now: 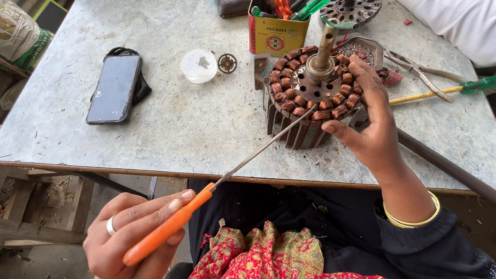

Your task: The person uses orange-handled shears and a hammer to adjust and secure copper windings on a motor stator. They repeatedly tap the shears with the hammer to press down the coils and trim excess wire.

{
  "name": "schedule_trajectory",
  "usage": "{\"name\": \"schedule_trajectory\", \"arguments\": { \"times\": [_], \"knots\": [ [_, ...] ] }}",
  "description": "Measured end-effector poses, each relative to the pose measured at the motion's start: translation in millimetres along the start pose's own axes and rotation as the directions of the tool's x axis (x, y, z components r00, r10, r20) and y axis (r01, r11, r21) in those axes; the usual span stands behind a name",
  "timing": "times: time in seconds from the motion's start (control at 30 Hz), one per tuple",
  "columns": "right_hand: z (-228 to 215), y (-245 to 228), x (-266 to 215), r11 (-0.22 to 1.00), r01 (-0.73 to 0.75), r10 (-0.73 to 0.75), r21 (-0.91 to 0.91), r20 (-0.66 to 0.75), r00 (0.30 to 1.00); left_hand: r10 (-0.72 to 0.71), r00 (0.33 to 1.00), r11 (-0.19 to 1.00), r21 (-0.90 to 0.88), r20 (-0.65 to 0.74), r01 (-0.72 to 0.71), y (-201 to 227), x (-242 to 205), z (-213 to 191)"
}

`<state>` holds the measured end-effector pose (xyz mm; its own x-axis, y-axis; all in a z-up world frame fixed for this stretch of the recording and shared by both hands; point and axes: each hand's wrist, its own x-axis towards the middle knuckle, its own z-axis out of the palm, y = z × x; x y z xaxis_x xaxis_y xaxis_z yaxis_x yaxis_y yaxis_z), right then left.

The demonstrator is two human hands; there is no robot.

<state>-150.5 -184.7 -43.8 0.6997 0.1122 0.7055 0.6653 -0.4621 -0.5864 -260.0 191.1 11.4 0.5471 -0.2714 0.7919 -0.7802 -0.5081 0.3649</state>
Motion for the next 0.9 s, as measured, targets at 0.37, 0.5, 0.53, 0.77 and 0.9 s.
{"name": "schedule_trajectory", "arguments": {
  "times": [0.37, 0.5, 0.53, 0.77, 0.9],
  "knots": [
    [0, -1, 1, 1.000, 0.006, -0.006, -0.015, 0.005, 1.000, 0.158, 0.987, 0.985, 0.073, 0.029, -0.159, -9, 2, 6],
    [-1, -1, 0, 1.000, 0.000, 0.000, -0.027, 0.001, 1.000, 0.353, 0.932, 0.925, 0.116, 0.080, -0.361, -10, 6, 12],
    [-1, -1, 0, 0.999, 0.000, 0.000, -0.046, 0.001, 1.000, 0.428, 0.899, 0.893, 0.108, 0.095, -0.436, -11, 6, 13],
    [-2, 0, -1, 0.999, -0.006, 0.006, -0.038, 0.005, 1.000, 0.414, 0.910, 0.903, 0.111, 0.036, -0.415, -10, -8, 33],
    [-2, 0, 0, 0.999, 0.010, -0.009, -0.049, 0.005, 1.000, 0.281, 0.958, 0.957, 0.095, -0.050, -0.275, -15, -22, 44]
  ]
}}
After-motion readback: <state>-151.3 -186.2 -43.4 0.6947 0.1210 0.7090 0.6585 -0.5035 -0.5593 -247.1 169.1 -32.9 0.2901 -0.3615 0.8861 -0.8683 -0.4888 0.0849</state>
